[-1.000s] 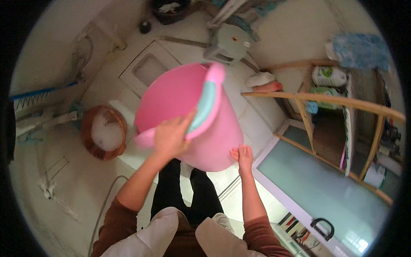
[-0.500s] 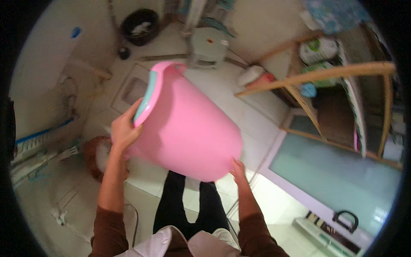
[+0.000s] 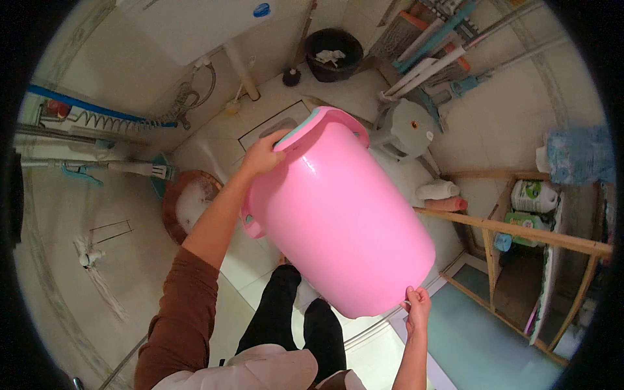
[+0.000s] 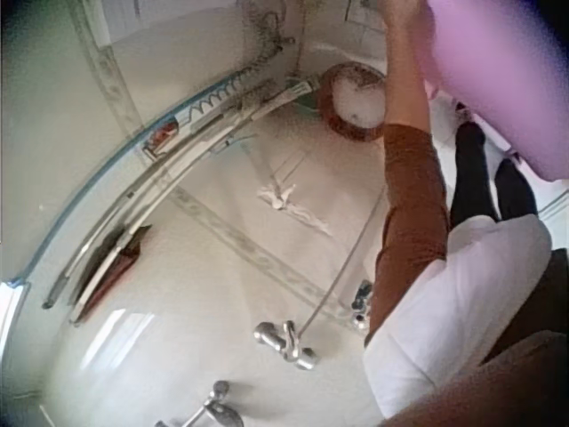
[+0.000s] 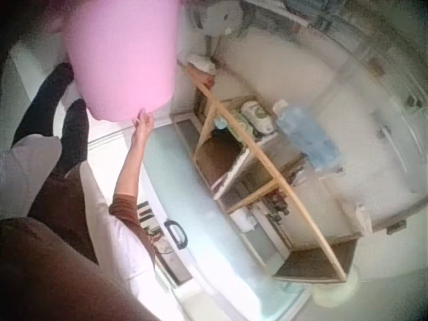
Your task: The person retrieves a pink plastic basin from a shelf, fills it with water from a shower head, and scrubs the interior with a sponge. The person then rinses the basin and places it on the floor.
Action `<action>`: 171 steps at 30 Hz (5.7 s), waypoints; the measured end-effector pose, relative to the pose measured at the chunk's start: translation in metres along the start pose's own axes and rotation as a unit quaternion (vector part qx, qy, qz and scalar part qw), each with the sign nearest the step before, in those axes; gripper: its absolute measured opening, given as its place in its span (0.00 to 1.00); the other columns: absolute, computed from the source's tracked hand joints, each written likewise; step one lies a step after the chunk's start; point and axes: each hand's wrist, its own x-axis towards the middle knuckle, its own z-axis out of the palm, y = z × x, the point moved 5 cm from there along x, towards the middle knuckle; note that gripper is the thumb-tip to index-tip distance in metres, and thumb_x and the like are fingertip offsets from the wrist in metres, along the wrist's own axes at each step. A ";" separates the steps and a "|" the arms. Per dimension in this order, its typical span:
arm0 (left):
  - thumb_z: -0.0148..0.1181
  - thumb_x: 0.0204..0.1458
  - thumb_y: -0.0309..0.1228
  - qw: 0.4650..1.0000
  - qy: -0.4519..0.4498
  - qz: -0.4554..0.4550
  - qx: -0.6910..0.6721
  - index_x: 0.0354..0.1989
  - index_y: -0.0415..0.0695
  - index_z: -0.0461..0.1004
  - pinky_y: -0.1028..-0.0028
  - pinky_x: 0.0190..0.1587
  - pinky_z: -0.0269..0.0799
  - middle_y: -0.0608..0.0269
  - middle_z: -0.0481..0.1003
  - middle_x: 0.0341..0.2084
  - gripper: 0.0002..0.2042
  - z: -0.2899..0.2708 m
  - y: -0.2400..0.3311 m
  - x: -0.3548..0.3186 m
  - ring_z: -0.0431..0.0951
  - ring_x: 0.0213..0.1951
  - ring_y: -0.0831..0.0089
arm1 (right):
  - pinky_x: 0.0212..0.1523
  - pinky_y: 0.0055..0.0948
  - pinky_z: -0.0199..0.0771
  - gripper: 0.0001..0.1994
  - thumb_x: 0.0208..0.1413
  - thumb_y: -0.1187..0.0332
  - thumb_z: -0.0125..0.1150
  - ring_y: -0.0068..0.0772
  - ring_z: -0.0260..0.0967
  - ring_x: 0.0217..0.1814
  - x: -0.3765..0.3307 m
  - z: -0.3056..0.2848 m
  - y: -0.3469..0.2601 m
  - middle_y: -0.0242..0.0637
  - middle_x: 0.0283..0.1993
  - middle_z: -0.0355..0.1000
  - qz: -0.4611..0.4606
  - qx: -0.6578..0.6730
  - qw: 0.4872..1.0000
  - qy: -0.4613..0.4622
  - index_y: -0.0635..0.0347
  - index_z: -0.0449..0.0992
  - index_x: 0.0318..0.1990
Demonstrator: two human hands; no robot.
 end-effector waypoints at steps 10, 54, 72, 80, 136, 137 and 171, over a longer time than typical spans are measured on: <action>0.59 0.44 0.38 0.998 0.028 -0.058 -0.029 0.54 0.50 0.67 0.70 0.50 0.65 0.53 0.73 0.46 0.26 -0.029 -0.051 0.042 0.72 0.48 0.62 | 0.22 0.17 0.65 0.06 0.53 0.70 0.58 0.13 0.59 0.20 -0.024 0.041 -0.085 0.23 0.20 0.63 -0.120 -0.010 0.993 -0.012 0.57 0.66 0.30; 0.62 0.27 0.28 0.917 -0.068 0.280 0.275 0.34 0.40 0.68 0.65 0.38 0.68 0.52 0.74 0.26 0.20 0.034 0.134 -0.054 0.75 0.32 0.58 | 0.40 0.25 0.73 0.16 0.57 0.70 0.51 0.30 0.72 0.41 0.040 0.068 0.064 0.41 0.41 0.73 0.027 -0.104 0.969 -0.222 0.62 0.64 0.53; 0.58 0.35 0.30 0.798 -0.200 0.366 0.434 0.45 0.45 0.67 0.63 0.45 0.64 0.59 0.68 0.37 0.23 0.026 0.010 -0.114 0.70 0.40 0.62 | 0.55 0.53 0.63 0.23 0.56 0.63 0.47 0.45 0.59 0.58 0.032 0.257 0.004 0.45 0.56 0.59 0.219 0.445 0.800 -0.338 0.61 0.57 0.57; 0.59 0.38 0.27 0.812 -0.186 0.290 0.471 0.51 0.45 0.65 0.57 0.51 0.60 0.56 0.66 0.40 0.25 0.048 -0.060 -0.206 0.66 0.44 0.59 | 0.40 0.39 0.73 0.33 0.44 0.68 0.63 0.42 0.67 0.48 0.065 0.275 0.055 0.50 0.49 0.64 0.135 0.186 0.958 -0.171 0.69 0.50 0.54; 0.63 0.45 0.31 0.630 0.734 -0.181 0.180 0.57 0.35 0.55 0.68 0.43 0.68 0.51 0.66 0.45 0.31 -0.091 0.050 -0.747 0.69 0.43 0.64 | 0.25 0.34 0.73 0.13 0.59 0.61 0.44 0.34 0.70 0.26 0.123 -0.170 0.211 0.39 0.33 0.70 0.056 -0.275 0.909 -0.309 0.58 0.64 0.46; 0.63 0.44 0.32 0.642 0.725 -0.212 0.132 0.54 0.35 0.57 0.67 0.43 0.68 0.51 0.67 0.43 0.30 -0.104 0.034 -0.744 0.70 0.42 0.63 | 0.25 0.34 0.74 0.12 0.59 0.61 0.44 0.34 0.70 0.26 0.123 -0.176 0.213 0.39 0.32 0.70 0.056 -0.269 0.913 -0.302 0.58 0.64 0.46; 0.40 0.59 0.24 0.750 0.491 0.191 -0.400 0.52 0.28 0.62 0.71 0.65 0.51 0.49 0.60 0.54 0.16 -0.379 0.014 -0.568 0.59 0.57 0.67 | 0.44 0.50 0.66 0.13 0.39 0.81 0.51 0.33 0.68 0.43 0.019 -0.173 0.151 0.32 0.34 0.67 -0.007 0.297 0.952 -0.072 0.51 0.63 0.32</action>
